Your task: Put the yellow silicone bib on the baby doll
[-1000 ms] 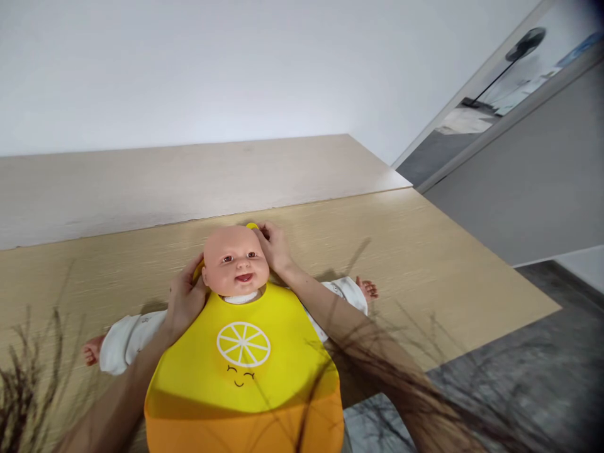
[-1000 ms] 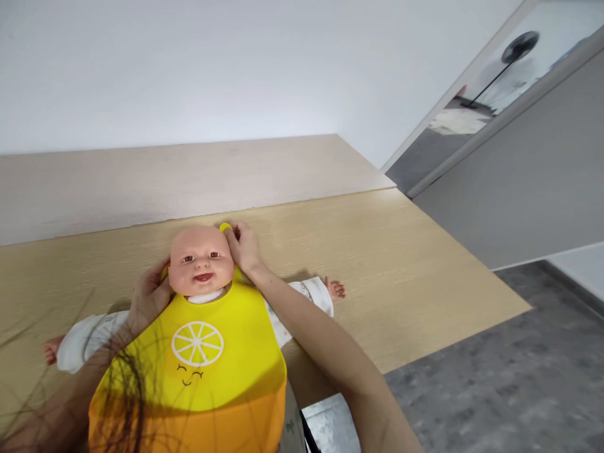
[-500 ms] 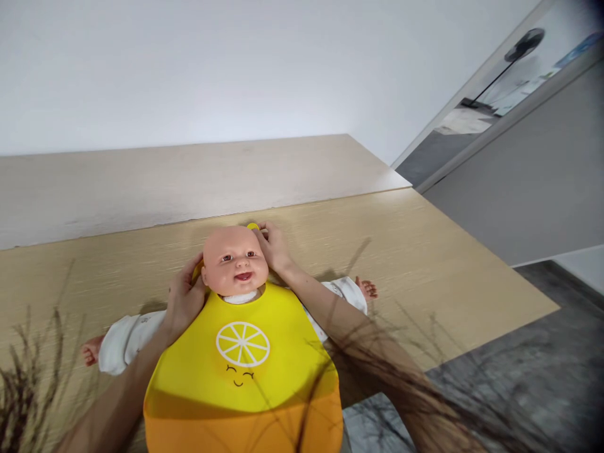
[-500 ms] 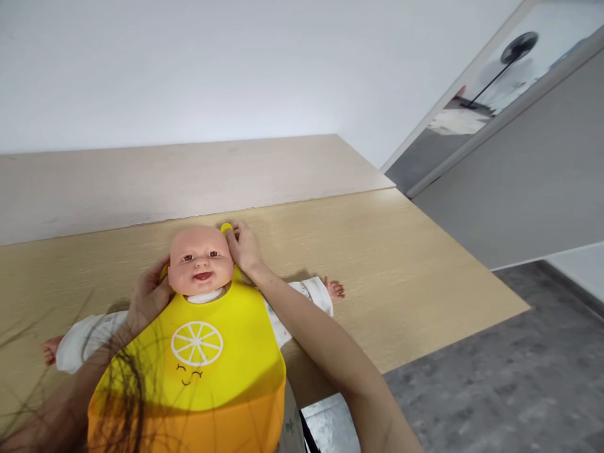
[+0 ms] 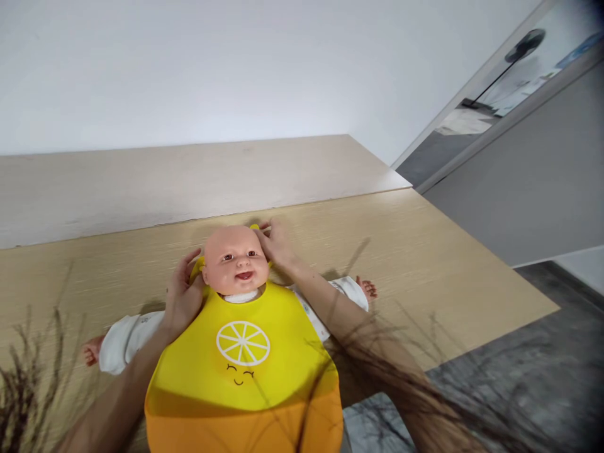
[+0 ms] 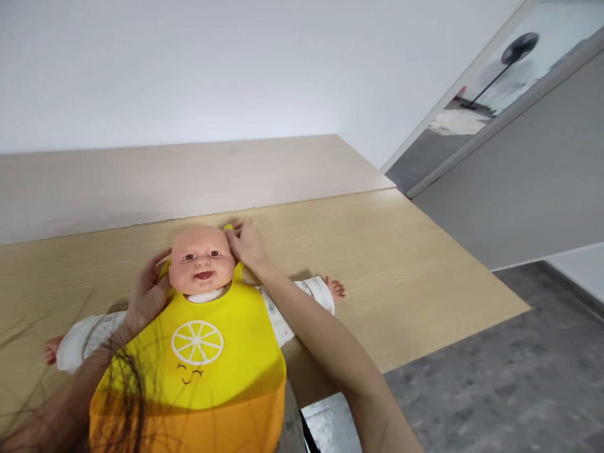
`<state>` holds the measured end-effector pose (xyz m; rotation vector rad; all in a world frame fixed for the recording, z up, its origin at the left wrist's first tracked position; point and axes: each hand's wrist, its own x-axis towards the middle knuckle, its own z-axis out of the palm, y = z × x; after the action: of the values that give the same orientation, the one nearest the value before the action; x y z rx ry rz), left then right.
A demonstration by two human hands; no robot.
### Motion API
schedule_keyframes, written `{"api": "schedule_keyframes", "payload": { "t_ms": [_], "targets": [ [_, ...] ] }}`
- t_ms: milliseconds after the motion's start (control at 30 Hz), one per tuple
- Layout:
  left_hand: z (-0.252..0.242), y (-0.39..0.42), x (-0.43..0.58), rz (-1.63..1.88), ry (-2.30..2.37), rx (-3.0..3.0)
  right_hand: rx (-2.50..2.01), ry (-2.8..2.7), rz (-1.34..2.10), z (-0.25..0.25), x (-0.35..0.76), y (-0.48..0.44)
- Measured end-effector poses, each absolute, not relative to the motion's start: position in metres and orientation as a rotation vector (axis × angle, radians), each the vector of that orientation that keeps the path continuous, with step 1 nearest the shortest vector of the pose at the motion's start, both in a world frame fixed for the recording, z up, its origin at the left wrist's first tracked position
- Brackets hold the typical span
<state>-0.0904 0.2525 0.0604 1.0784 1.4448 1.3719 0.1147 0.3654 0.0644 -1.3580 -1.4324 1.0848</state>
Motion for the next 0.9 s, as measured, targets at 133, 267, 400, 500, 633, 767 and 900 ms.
{"api": "schedule_keyframes", "payload": {
  "t_ms": [133, 267, 400, 500, 633, 767, 900],
  "targets": [
    [0.064, 0.251, -0.088, 1.495, 1.519, 1.028, -1.353, -1.447, 1.168, 0.082, 0.128, 0.372],
    [0.066, 0.25, -0.088, 1.563, 1.556, 1.014, -1.179, -1.453, 1.13, 0.105, 0.141, 0.371],
    [0.064, 0.25, -0.09, 1.571, 1.565, 1.021, -0.986, -1.437, 1.027, 0.128, 0.144, 0.359],
    [0.062, 0.249, -0.092, 1.6, 1.563, 1.027, -0.878, -1.481, 0.972, 0.143, 0.139, 0.343],
    [0.067, 0.243, -0.092, 1.695, 1.562, 1.106, -0.751, -1.624, 1.024, 0.159, 0.131, 0.314],
    [0.084, 0.232, -0.086, 1.74, 1.621, 1.283, -0.638, -1.831, 1.073, 0.171, 0.127, 0.289],
    [0.095, 0.221, -0.085, 1.691, 1.629, 1.415, -0.46, -2.026, 0.963, 0.174, 0.119, 0.278]
  ]
}}
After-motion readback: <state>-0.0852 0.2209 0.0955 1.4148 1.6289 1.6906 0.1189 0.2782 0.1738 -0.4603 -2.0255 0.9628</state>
